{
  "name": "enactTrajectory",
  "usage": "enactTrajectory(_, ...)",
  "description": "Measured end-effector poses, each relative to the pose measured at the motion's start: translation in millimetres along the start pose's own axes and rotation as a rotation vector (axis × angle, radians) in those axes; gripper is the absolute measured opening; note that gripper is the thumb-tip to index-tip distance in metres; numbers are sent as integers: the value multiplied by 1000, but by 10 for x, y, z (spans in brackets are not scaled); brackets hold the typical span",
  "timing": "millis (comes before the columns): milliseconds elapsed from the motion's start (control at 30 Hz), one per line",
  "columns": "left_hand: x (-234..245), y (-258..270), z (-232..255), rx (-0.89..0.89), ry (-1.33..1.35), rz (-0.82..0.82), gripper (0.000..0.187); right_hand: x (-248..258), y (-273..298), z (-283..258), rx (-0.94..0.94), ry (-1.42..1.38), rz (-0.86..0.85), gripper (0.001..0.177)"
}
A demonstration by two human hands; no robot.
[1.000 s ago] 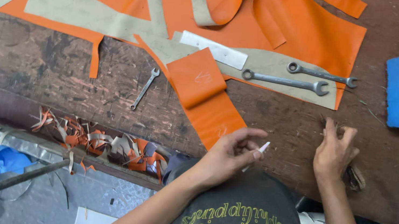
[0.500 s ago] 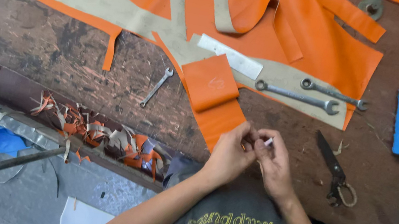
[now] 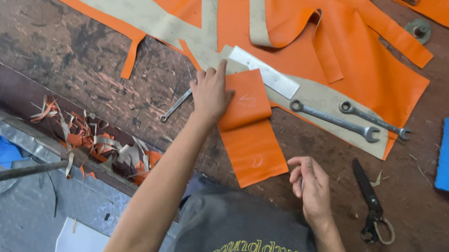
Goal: The person marks and cuts sections of orange and tan upholstery fabric using a white marker and shears.
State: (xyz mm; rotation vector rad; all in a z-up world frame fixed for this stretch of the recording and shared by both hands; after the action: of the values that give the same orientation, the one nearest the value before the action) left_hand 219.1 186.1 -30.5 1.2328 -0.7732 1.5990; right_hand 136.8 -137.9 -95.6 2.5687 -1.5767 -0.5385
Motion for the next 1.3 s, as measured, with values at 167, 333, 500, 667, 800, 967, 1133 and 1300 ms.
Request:
enactTrajectory(167, -108, 39, -75, -68, -15, 58, 25, 194, 60, -50, 35, 63, 66, 42)
enactTrajectory(333, 128, 174, 9, -197, 19, 259, 45, 352, 119, 109, -47, -47, 148, 41)
enactTrajectory(500, 217, 485, 270, -272, 94, 118, 13, 363, 121, 132, -54, 28, 122, 41)
enactTrajectory(667, -43, 1312, 470, -351, 421, -297, 14, 395, 39, 114, -106, 80, 153, 41)
enactTrajectory(800, -49, 1298, 8, -72, 585, -59, 44, 309, 23, 206, -97, 43, 107, 39)
enactTrajectory(967, -236, 735, -300, 148, 715, 141, 78, 236, -156, 306, -74, 84, -22, 35)
enactTrajectory(1133, -98, 845, -99, 223, 626, 23, 80, 267, -118, 445, -149, 183, 19, 31)
enactTrajectory(1300, 525, 750, 405, -166, 822, 168, 22, 588, -210, 633, -183, 169, 120, 24)
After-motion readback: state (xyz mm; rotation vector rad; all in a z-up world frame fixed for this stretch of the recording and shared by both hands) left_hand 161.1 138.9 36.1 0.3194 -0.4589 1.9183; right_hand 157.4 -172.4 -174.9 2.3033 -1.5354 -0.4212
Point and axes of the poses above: each hand's wrist, its own y-axis away from the middle knuckle, its own x-axis out of the back of the hand, z = x × y, the point moved 10 cm from there along -y, towards the middle knuckle, and after that the axes turned 8 degrees about -z, right-handed, at the moved point
